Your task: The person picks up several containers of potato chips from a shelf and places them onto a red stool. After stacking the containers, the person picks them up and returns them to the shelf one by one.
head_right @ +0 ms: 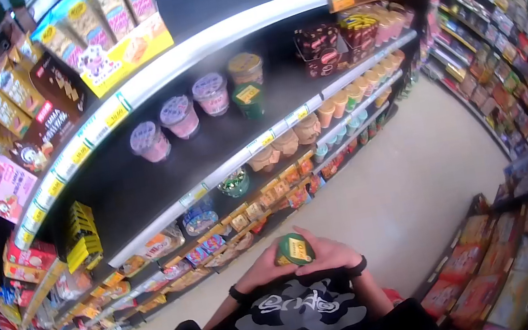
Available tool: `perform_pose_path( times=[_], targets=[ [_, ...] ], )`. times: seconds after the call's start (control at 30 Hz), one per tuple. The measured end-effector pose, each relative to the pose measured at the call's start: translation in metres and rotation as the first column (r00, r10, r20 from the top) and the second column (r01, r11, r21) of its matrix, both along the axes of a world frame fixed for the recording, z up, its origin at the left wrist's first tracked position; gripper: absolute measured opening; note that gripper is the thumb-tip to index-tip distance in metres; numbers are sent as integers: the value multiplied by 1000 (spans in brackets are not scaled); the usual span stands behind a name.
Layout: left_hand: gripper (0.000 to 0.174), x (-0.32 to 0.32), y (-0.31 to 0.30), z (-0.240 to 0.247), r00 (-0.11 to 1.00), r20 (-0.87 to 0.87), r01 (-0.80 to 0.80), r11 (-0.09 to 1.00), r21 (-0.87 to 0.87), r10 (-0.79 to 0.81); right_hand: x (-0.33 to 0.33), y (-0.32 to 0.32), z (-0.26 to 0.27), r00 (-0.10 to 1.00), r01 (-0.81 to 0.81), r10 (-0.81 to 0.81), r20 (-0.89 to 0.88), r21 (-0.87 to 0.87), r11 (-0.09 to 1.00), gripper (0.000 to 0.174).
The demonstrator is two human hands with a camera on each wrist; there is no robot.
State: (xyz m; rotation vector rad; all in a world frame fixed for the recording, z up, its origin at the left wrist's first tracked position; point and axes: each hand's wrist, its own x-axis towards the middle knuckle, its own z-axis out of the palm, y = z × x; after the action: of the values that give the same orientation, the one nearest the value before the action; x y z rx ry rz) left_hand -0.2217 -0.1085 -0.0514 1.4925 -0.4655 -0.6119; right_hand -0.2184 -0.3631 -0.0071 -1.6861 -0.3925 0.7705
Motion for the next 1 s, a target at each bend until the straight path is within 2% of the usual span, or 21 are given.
perform_pose_path(
  times=[0.03, 0.07, 0.1, 0.2, 0.3, 0.37, 0.43, 0.5, 0.53, 0.63, 0.67, 0.7, 0.73, 0.77, 0.83, 0.87, 0.9, 0.97, 1.0],
  targets=[
    [83, 5, -5, -1, 998, 60, 26, 1000, 1, -26, -7, -9, -23, 991, 22, -18, 130, -34, 999, 124],
    [88, 9, -8, 4, 992, 92, 82, 993, 87, -90, -9, -15, -21, 982, 27, -22, 185, -22, 999, 119],
    [90, 12, -12, 8, 948, 297, 72, 987, 142, -111, -13, -15, -16, 973, 27, -24, 230, -7, 1000, 115],
    [90, 20, -5, 18, 953, 158, 209, 940, 270, -257, -20, -9, -21, 998, 37, -45, 44, 173, 984, 108],
    [91, 25, 11, 21, 949, 47, 287, 916, 281, -312, -13, 9, 6, 997, -63, 64, 30, -49, 997, 109],
    [94, 28, 20, 4, 951, -17, 305, 929, 209, -308, -11, 18, 4, 993, -72, 81, 86, -102, 992, 111],
    [95, 33, 26, -8, 950, 53, 280, 913, 298, -309, -12, 23, -17, 980, -15, 53, 191, -196, 981, 118],
    [93, 45, 27, -16, 930, 71, 319, 890, 326, -360, -11, 29, -16, 992, -2, 29, 121, -213, 977, 129],
    [91, 51, 25, -4, 918, 131, 316, 891, 326, -374, -7, 32, -19, 996, -23, 42, 78, -227, 974, 137],
    [88, 70, 25, 18, 895, 166, 316, 851, 419, -414, 15, 31, -30, 998, -30, 39, 39, -206, 978, 137],
    [89, 78, 21, 32, 890, 147, 317, 819, 479, -431, 27, 29, -36, 994, -51, 71, 80, -234, 971, 138],
    [90, 82, 22, 28, 878, 292, 219, 861, 460, -379, 47, 30, -23, 988, -66, 93, 126, -206, 976, 138],
    [91, 87, 31, 24, 887, 323, 163, 878, 450, -330, 63, 27, -7, 982, -88, 114, 148, -172, 981, 137],
    [91, 91, 33, 46, 897, 344, 109, 893, 436, -278, 74, 29, 6, 978, -114, 135, 157, -139, 984, 138],
    [94, 98, 40, 46, 874, 485, -141, 937, 319, -34, 104, 35, 14, 978, -133, 126, 169, 26, 991, 140],
    [98, 102, 44, 58, 892, 443, -212, 949, 234, 91, 116, 41, 16, 974, -126, 89, 210, 169, 977, 138],
    [99, 105, 50, 55, 889, 407, -307, 934, 185, 211, 128, 48, 18, 951, -118, 60, 302, 177, 977, 136],
    [99, 118, 60, 67, 832, 443, -378, 926, 12, 334, 147, 67, 37, 937, -95, 8, 350, 233, 968, 130],
    [99, 124, 67, 63, 781, 491, -447, 894, 5, 387, 161, 77, 38, 906, -123, 13, 424, 232, 965, 125]
  ],
)
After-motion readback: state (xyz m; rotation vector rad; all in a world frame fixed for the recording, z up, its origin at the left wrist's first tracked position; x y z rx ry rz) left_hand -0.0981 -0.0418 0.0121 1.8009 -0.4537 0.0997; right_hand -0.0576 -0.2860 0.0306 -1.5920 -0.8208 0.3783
